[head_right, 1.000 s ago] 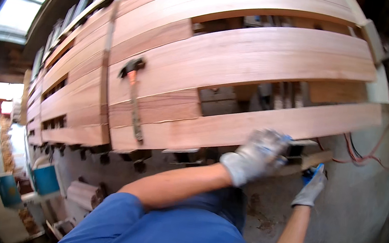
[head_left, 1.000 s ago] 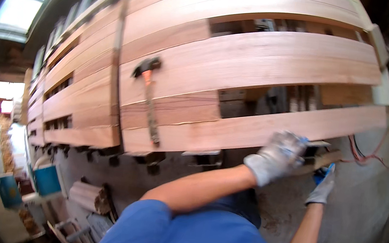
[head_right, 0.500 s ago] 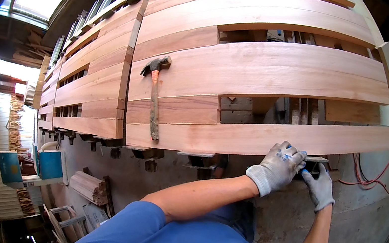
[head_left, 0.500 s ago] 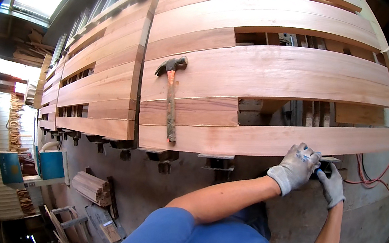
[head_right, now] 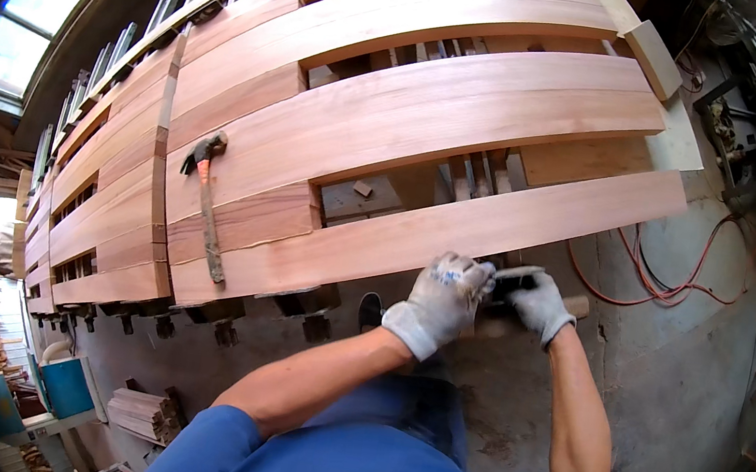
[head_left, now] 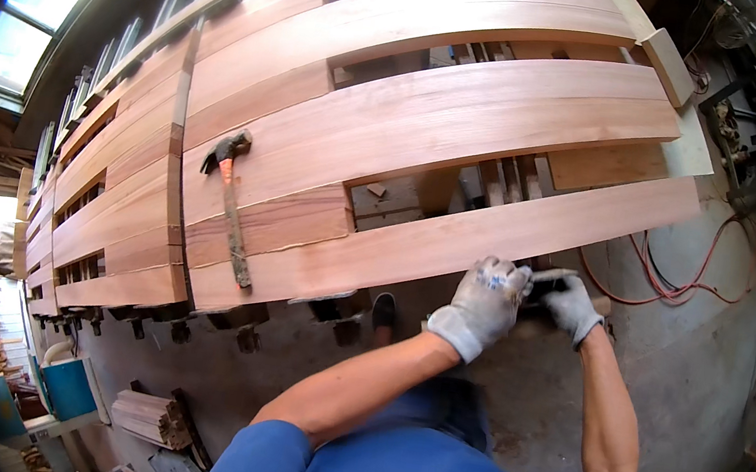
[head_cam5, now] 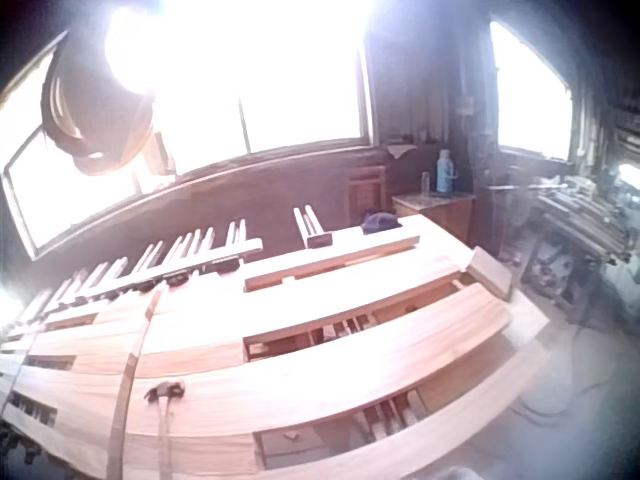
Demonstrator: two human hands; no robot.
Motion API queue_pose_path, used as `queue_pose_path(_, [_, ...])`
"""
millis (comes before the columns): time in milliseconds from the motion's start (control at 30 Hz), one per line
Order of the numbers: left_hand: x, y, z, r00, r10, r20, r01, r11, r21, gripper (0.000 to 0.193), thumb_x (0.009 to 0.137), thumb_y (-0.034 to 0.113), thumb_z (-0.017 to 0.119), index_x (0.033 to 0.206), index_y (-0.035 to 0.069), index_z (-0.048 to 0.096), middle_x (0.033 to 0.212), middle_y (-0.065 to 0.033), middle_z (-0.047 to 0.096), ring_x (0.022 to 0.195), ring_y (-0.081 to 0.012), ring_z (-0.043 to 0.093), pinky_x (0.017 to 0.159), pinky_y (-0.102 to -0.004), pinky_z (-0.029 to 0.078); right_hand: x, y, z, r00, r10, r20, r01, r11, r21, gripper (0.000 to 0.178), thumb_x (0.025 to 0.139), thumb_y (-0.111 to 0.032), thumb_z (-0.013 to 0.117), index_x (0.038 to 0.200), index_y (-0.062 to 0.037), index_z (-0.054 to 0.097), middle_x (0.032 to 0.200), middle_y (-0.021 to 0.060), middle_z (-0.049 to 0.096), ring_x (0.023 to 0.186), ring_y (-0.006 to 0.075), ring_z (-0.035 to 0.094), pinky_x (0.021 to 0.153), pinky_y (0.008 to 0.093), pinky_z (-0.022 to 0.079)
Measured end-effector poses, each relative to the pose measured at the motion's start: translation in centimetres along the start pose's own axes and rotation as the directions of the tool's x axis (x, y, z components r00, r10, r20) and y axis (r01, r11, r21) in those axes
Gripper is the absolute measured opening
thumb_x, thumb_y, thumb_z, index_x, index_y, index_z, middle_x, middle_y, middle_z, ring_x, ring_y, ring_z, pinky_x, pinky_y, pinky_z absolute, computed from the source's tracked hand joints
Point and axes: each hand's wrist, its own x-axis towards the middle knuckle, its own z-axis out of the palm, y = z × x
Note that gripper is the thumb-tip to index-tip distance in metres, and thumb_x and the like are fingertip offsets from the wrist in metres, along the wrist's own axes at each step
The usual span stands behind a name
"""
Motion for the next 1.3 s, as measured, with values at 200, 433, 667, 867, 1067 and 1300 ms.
queue_pose_path(200, [-0.4,0.9,1.0,0.995,0.067,0.073,-0.063,0.997,-0.053,0.030,0.088,0.016,0.072,0.116,0.004,0.069,0.099,-0.0150,0.070,0.093,-0.0350,0.065,0.087,-0.0455,0.054,-2.3,1.0,-1.2,0.989,-0.037,-0.140,0.026,0.997,-0.078,0.029,0.084,-0.009,0.074,0.112,-0.0011,0.073,0.108,0.0116,0.077,0.101,0.0212,0.072,0.092,0.0338,0.055])
queue_pose_path(433, [-5.3,-0.5,-4.5,0.988,-0.033,0.150,0.051,0.992,-0.119,0.046,0.087,0.020,0.076,0.127,0.002,0.064,0.115,-0.0158,0.069,0.106,-0.0352,0.064,0.095,-0.0446,0.052,-7.2,-1.7,0.1,0.883,-0.244,-0.401,0.028,0.881,-0.473,0.057,0.085,-0.033,0.080,0.129,0.0005,0.065,0.125,0.0189,0.070,0.118,0.0316,0.067,0.101,0.0390,0.052])
queue_pose_path(667, [-12.1,-1.8,-10.2,0.990,-0.049,0.133,0.044,0.998,0.041,0.055,0.086,0.028,0.078,0.133,0.005,0.063,0.133,-0.0182,0.064,0.121,-0.0373,0.060,0.106,-0.0496,0.048,-10.7,3.4,-1.5,0.702,-0.358,-0.616,-0.085,0.816,-0.571,0.048,0.096,-0.028,0.072,0.134,-0.0001,0.062,0.137,0.0213,0.062,0.129,0.0371,0.058,0.110,0.0431,0.045])
queue_pose_path(867, [-2.9,-4.4,-13.5,0.974,-0.108,0.200,0.049,0.959,0.278,0.088,0.085,0.037,0.078,0.155,0.002,0.037,0.159,-0.0268,0.035,0.147,-0.0448,0.032,0.124,-0.0555,0.023,-9.6,6.6,-3.8,0.782,-0.388,-0.487,-0.206,0.577,-0.791,0.046,0.096,-0.024,0.071,0.135,-0.0012,0.061,0.138,0.0210,0.062,0.133,0.0368,0.055,0.112,0.0443,0.043])
queue_pose_path(1067, [-1.7,-9.9,-7.2,0.965,-0.196,0.176,0.086,0.866,0.493,0.069,0.090,0.013,0.050,0.158,0.006,0.038,0.130,-0.0168,0.056,0.123,-0.0313,0.052,0.112,-0.0529,0.029,-5.6,3.6,-9.7,0.813,-0.321,-0.485,-0.209,0.617,-0.758,0.045,0.103,-0.027,0.060,0.140,-0.0028,0.059,0.147,0.0210,0.056,0.137,0.0371,0.050,0.116,0.0443,0.037])
queue_pose_path(1300, [-1.8,-9.4,-8.0,0.944,-0.248,0.215,0.116,0.865,0.488,0.067,0.095,0.016,0.051,0.159,0.008,0.037,0.127,-0.0146,0.055,0.121,-0.0301,0.050,0.114,-0.0511,0.026,2.3,-8.5,-9.4,0.787,-0.547,-0.287,-0.033,0.427,-0.903,0.050,0.107,-0.034,0.053,0.144,-0.0003,0.054,0.149,0.0226,0.053,0.141,0.0367,0.047,0.118,0.0447,0.035])
